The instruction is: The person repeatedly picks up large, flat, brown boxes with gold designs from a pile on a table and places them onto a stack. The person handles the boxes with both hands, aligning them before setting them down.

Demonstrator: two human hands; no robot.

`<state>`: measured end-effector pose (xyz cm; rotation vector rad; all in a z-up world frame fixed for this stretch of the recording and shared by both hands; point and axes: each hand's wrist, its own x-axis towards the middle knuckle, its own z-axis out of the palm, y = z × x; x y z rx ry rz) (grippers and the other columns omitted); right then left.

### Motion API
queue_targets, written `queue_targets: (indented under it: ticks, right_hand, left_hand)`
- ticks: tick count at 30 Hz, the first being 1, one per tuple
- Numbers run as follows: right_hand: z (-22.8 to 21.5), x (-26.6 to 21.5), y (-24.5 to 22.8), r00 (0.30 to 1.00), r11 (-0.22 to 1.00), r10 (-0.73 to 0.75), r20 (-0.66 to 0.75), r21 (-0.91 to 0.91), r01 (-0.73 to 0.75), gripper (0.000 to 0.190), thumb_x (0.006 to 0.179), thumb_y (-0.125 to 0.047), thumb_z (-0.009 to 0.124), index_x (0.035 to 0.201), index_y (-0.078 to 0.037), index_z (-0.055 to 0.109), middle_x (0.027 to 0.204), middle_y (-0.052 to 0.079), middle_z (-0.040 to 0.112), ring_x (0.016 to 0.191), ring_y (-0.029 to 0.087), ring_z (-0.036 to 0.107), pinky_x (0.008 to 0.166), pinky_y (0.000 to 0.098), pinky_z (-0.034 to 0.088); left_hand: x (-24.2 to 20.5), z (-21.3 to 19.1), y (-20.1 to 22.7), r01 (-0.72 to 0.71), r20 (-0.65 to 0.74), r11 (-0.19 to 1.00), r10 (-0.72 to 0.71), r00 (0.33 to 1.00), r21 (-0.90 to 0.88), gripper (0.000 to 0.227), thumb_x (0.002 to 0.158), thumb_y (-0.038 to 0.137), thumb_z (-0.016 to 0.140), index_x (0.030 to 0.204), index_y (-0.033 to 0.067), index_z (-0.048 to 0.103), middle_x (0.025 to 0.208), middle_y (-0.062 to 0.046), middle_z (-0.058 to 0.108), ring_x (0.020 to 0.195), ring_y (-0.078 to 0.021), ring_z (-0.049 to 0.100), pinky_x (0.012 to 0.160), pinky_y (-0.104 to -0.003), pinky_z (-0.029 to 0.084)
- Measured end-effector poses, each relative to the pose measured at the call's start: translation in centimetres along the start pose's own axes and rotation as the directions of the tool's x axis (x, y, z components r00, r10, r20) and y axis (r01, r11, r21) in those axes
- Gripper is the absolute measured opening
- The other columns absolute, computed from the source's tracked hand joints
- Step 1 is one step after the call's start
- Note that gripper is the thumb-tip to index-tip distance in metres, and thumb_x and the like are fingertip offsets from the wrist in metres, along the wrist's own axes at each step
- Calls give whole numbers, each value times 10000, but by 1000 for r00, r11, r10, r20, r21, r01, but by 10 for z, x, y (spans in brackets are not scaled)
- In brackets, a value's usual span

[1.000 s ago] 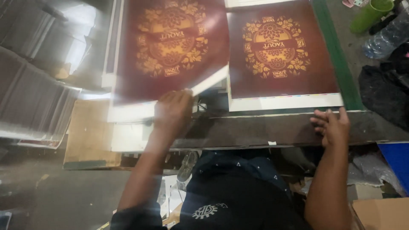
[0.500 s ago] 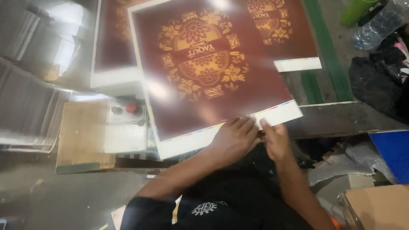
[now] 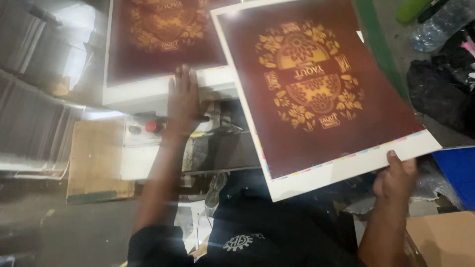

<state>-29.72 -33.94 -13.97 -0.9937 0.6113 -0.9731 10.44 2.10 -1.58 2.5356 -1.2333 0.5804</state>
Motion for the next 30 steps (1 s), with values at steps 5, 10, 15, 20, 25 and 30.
queue_targets:
  ticks: [5, 10, 15, 20, 25, 30]
  right_hand:
    - [-28, -12, -3, 999, 995, -20, -35, -96, 16, 376, 1098, 0, 534, 1473, 6, 525, 1233, 127, 637, 897, 174, 628, 664, 294, 492]
    - [-46, -12, 2, 994, 979, 18, -105, -202, -39, 350, 1105, -32, 516, 1453, 10, 512, 1124, 98, 675, 774, 148, 631, 581, 272, 483]
    - [-54, -7, 17, 995, 970, 42, -88, -236, -62, 330, 1115, -59, 545, 1437, -9, 497, 1107, 91, 658, 766, 141, 631, 572, 266, 497]
    - [-31, 21, 30, 991, 960, 110, -74, -252, -125, 326, 1099, -93, 575, 1402, -8, 491, 1090, 91, 669, 773, 141, 650, 567, 246, 529]
    - [-4, 89, 52, 996, 909, 85, -6, -409, -80, 398, 1097, -125, 610, 1476, -39, 525, 1107, 67, 653, 768, 125, 606, 527, 269, 510]
    - [36, 94, 29, 981, 920, 186, 62, -363, -151, 402, 1085, -171, 569, 1455, -54, 462, 1122, 67, 699, 750, 201, 716, 496, 270, 484]
  left_hand:
    - [4, 26, -18, -20, 49, 995, 15, 999, 103, 878, 942, 547, 642, 1462, -114, 389, 1527, -337, 384, 1427, -459, 355, 1138, -567, 314]
    - [30, 8, -32, 2, 211, 992, -29, 977, 129, 410, 1020, 445, 634, 1132, 50, 643, 1151, -182, 663, 959, -357, 687, 804, -499, 539]
    - [38, 0, -59, -194, 87, 980, 189, 978, 45, 248, 976, 377, 666, 919, 137, 686, 878, -106, 701, 797, -317, 698, 685, -482, 541]
    - [32, -19, -43, -174, 13, 983, 173, 985, 54, 128, 1031, 185, 616, 926, 123, 657, 821, -126, 667, 749, -339, 680, 655, -497, 527]
    - [28, -26, -36, -96, -242, 995, 99, 965, 24, 91, 1018, 64, 572, 947, 96, 617, 815, -134, 639, 759, -352, 664, 655, -497, 515]
    - [22, -51, -16, -72, -317, 994, 94, 944, 80, 73, 1010, 42, 593, 950, 80, 609, 793, -130, 605, 738, -339, 646, 647, -491, 505]
